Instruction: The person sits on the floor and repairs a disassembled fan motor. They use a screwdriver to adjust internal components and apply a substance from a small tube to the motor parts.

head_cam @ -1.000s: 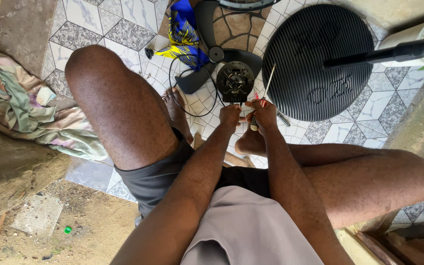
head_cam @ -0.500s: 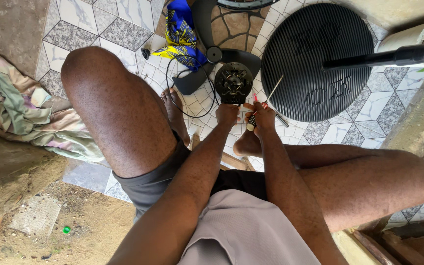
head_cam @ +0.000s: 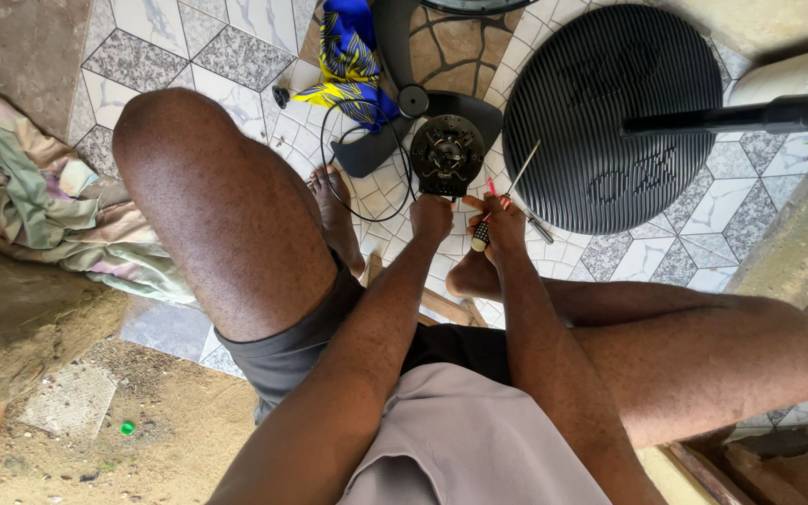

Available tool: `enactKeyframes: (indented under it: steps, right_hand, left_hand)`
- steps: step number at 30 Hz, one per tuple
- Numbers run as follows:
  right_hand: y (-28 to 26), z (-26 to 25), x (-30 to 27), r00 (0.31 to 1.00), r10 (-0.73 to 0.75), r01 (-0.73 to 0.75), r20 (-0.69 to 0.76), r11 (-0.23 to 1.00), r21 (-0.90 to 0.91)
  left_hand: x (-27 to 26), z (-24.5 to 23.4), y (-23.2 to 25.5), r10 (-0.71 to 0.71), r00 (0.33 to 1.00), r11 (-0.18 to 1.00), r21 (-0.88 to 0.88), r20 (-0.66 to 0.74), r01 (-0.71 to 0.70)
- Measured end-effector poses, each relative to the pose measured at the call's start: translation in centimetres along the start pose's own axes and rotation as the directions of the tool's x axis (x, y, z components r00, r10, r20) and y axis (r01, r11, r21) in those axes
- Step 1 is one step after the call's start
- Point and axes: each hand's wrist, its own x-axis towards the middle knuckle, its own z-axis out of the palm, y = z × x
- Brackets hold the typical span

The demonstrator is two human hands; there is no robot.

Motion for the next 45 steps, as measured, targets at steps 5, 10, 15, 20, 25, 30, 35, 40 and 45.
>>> enactKeyframes:
  steps: [5,10,15,20,25,30,35,40,45]
  right_hand:
    - [0.5,0.2,0.1,1.000,-0.014,0.014,0.011,1.000,-0.027]
    - [0.9,-0.2,0.8,1.000,-0.006,0.006,0.008,1.000,-0.014]
    - [1.6,-0.2,1.6,0.998,0.033,-0.032,-0.045,0.999,0.015]
    - [2.2,-0.3,2.2,0.997,0.049,-0.047,-0.061,0.998,0.035]
    - [2.5,0.0,2.8,0.989,0.123,-0.110,-0.078,0.981,0.158]
    - [2.1,0.1,2.5,0.983,0.162,-0.134,-0.090,0.957,0.257]
    - [2.1,0.2,2.5,0.985,0.139,-0.107,-0.101,0.956,0.272]
    - [1.9,0.2,2.7,0.985,0.139,-0.113,-0.104,0.968,0.224]
    - [1.8,0.3,1.9,0.995,0.074,-0.063,-0.067,0.986,0.151]
  left_hand:
    - [0.5,-0.4,-0.5,0.048,0.999,0.997,0.059,-0.013,-0.048]
    - [-0.2,-1.1,0.2,0.026,1.000,1.000,-0.015,0.011,-0.026]
    - [-0.7,-1.3,0.3,0.018,1.000,0.999,-0.035,-0.008,-0.018]
    - [-0.6,-1.0,0.0,-0.037,0.999,0.993,-0.110,-0.033,0.033]
    - [-0.7,-1.0,-0.1,0.050,0.997,0.998,0.039,-0.066,-0.048]
    - [-0.9,-1.2,0.9,-0.013,1.000,0.998,0.067,-0.027,0.015]
    - [-0.9,-1.7,1.6,-0.067,0.998,0.993,0.102,0.023,0.064]
    - [-0.9,-1.9,2.0,-0.084,0.995,0.989,0.123,0.048,0.077]
    - [-1.1,-2.5,2.7,-0.076,0.996,0.982,0.178,0.036,0.068]
